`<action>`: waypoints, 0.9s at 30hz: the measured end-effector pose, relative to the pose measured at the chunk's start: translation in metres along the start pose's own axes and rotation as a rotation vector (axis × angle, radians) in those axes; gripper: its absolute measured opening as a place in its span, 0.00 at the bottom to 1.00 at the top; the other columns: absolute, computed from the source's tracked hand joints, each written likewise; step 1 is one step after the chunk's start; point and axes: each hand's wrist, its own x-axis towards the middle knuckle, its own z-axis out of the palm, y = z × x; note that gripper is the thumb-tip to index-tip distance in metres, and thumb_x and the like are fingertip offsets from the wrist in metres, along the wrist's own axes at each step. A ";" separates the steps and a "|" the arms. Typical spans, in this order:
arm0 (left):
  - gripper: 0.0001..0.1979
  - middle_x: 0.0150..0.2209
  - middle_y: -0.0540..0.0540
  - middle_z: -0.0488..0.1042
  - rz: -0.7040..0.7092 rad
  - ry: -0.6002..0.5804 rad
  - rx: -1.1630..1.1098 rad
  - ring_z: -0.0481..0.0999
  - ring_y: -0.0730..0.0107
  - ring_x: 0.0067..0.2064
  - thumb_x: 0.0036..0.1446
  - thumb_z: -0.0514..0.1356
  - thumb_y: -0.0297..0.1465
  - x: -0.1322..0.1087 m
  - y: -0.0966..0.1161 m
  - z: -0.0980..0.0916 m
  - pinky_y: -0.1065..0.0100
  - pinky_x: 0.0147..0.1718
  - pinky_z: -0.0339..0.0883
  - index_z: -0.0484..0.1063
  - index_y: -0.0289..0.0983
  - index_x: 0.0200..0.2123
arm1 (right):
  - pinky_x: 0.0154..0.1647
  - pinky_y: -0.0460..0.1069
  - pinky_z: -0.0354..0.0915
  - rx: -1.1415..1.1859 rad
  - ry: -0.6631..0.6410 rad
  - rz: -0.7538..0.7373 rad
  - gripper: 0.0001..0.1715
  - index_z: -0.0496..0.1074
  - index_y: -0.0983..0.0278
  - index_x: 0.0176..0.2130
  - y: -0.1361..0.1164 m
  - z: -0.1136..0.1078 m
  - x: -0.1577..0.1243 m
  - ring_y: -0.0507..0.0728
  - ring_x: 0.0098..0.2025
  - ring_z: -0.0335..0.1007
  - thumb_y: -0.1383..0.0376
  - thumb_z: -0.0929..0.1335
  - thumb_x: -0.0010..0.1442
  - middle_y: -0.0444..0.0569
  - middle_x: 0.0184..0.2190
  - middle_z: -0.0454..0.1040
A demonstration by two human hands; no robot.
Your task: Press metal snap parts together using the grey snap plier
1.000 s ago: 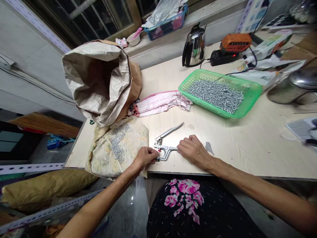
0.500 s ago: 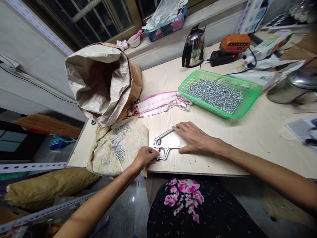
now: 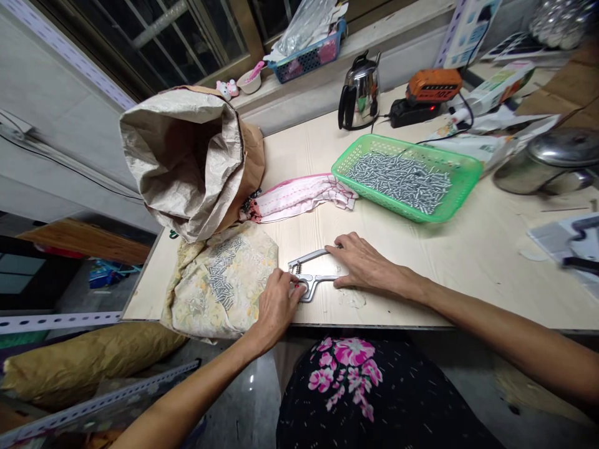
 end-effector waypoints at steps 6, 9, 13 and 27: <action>0.30 0.59 0.36 0.63 0.484 -0.075 0.194 0.63 0.53 0.58 0.55 0.65 0.31 0.039 0.024 0.015 0.54 0.55 0.63 0.60 0.34 0.58 | 0.43 0.57 0.61 0.005 0.009 -0.008 0.33 0.68 0.65 0.50 -0.002 0.004 -0.004 0.65 0.45 0.60 0.54 0.76 0.49 0.56 0.42 0.66; 0.27 0.52 0.39 0.69 0.540 -0.183 0.236 0.67 0.55 0.53 0.57 0.63 0.33 0.058 0.026 0.015 0.55 0.51 0.66 0.60 0.36 0.57 | 0.43 0.55 0.62 -0.005 0.031 0.006 0.27 0.69 0.66 0.47 -0.004 0.009 -0.008 0.63 0.43 0.61 0.57 0.75 0.52 0.54 0.39 0.67; 0.18 0.45 0.42 0.70 0.552 -0.222 0.252 0.68 0.58 0.48 0.59 0.61 0.35 0.061 0.026 0.010 0.57 0.47 0.66 0.65 0.37 0.51 | 0.43 0.54 0.61 -0.014 0.011 -0.006 0.21 0.69 0.66 0.46 -0.001 0.007 -0.012 0.62 0.43 0.62 0.61 0.74 0.55 0.54 0.40 0.67; 0.14 0.47 0.37 0.73 0.414 -0.018 0.229 0.70 0.55 0.51 0.63 0.57 0.33 0.045 0.028 0.033 0.56 0.48 0.67 0.68 0.33 0.49 | 0.42 0.52 0.59 -0.038 -0.002 -0.043 0.11 0.70 0.64 0.43 0.010 0.003 -0.004 0.60 0.43 0.63 0.63 0.69 0.60 0.53 0.41 0.69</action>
